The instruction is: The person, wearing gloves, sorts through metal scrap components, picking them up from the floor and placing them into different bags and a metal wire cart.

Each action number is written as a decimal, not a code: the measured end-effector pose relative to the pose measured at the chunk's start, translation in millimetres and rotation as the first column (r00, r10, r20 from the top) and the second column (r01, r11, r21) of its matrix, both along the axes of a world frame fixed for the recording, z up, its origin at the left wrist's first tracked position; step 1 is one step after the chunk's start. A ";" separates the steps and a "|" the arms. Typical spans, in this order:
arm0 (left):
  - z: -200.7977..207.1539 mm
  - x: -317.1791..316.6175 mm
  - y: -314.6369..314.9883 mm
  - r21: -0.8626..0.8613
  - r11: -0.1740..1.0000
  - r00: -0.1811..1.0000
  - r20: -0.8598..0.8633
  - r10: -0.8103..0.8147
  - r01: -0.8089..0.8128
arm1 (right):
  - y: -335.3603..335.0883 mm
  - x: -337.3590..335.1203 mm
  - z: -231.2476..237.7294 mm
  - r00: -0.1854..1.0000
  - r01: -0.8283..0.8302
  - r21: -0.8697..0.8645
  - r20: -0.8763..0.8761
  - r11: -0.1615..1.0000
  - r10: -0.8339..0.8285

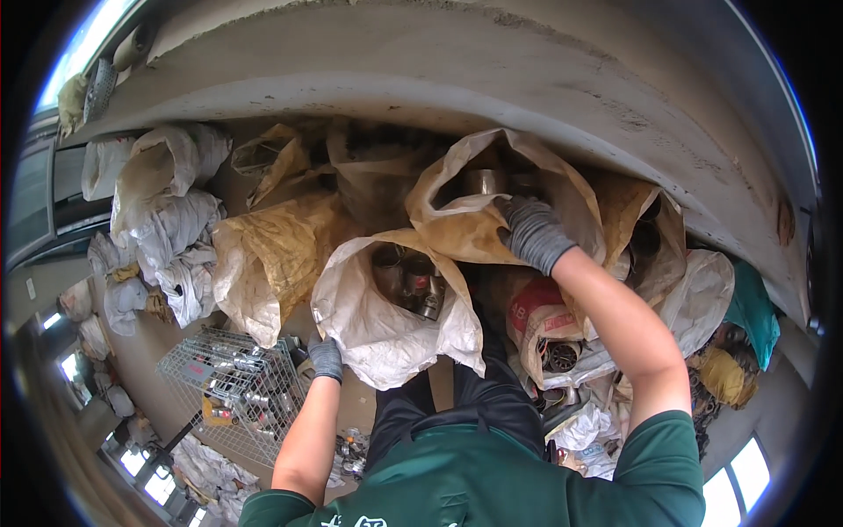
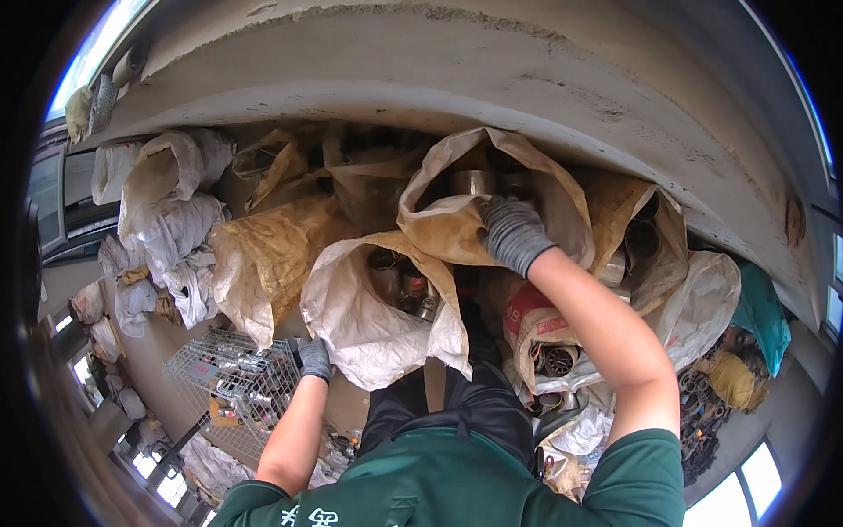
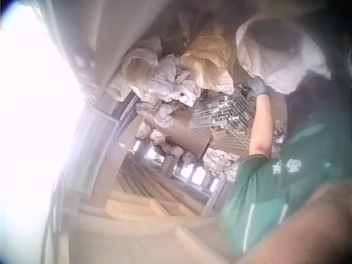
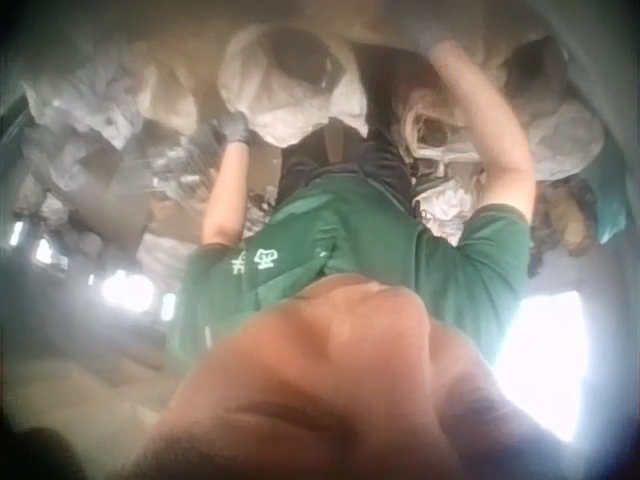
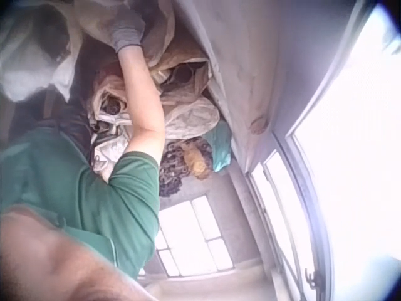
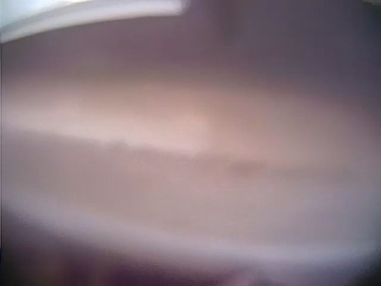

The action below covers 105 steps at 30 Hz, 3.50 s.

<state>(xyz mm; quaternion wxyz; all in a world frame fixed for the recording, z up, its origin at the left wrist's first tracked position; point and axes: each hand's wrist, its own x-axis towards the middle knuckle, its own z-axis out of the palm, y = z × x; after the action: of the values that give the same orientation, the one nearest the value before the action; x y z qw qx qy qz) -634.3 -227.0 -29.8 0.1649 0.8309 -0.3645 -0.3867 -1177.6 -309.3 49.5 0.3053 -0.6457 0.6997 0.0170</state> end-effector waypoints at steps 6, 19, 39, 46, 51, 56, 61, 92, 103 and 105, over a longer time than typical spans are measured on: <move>0.2 27.5 16.6 0.109 0.969 0.962 -0.139 0.234 -0.220 | -42.7 -65.5 -124.5 0.856 0.232 0.147 0.438 0.961 -0.274; 11.7 -47.5 135.0 0.382 0.845 0.797 -0.333 0.504 -0.375 | 13.8 42.1 -87.9 0.761 -0.649 0.470 0.389 0.599 0.519; 29.3 -72.9 114.9 0.258 0.951 0.899 -0.353 0.258 -0.171 | -40.5 -4.6 -52.5 0.974 -0.173 0.163 -0.121 0.971 0.194; -14.1 -44.2 147.4 0.247 0.924 0.804 -0.459 0.378 -0.293 | 40.4 7.0 103.8 0.673 0.570 -0.031 0.592 0.821 -0.445; -25.2 -39.1 147.1 0.126 0.944 0.809 -0.490 0.326 -0.304 | 77.9 87.0 150.0 0.522 0.571 0.206 0.656 0.795 -0.545; -20.7 -22.8 146.8 0.198 0.921 0.745 -0.543 0.389 -0.336 | 73.7 186.7 19.6 0.860 0.040 0.113 0.501 0.993 -0.092; 10.6 -44.7 124.2 0.096 0.974 0.906 -0.358 0.225 -0.205 | 77.7 272.3 -116.5 0.946 -0.319 0.403 0.186 0.858 0.265; -23.7 -21.6 120.9 0.297 0.930 0.846 -0.418 0.331 -0.217 | -31.3 -8.8 -163.2 0.991 -0.115 0.378 0.103 0.919 0.081; -15.5 -24.8 109.8 0.455 0.855 0.804 -0.396 0.443 -0.247 | 71.2 35.9 110.6 0.954 0.066 -0.540 0.282 0.839 0.106; -5.7 -37.9 103.6 0.450 0.851 0.782 -0.412 0.467 -0.272 | 81.5 74.4 115.4 0.917 0.084 -0.518 0.375 0.851 0.138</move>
<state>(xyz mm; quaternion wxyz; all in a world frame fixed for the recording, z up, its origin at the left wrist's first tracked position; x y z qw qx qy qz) -672.1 -123.5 -35.5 0.1710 0.7707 -0.0561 -0.6113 -1103.3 -227.8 164.8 0.2534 -0.7039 0.5910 -0.3018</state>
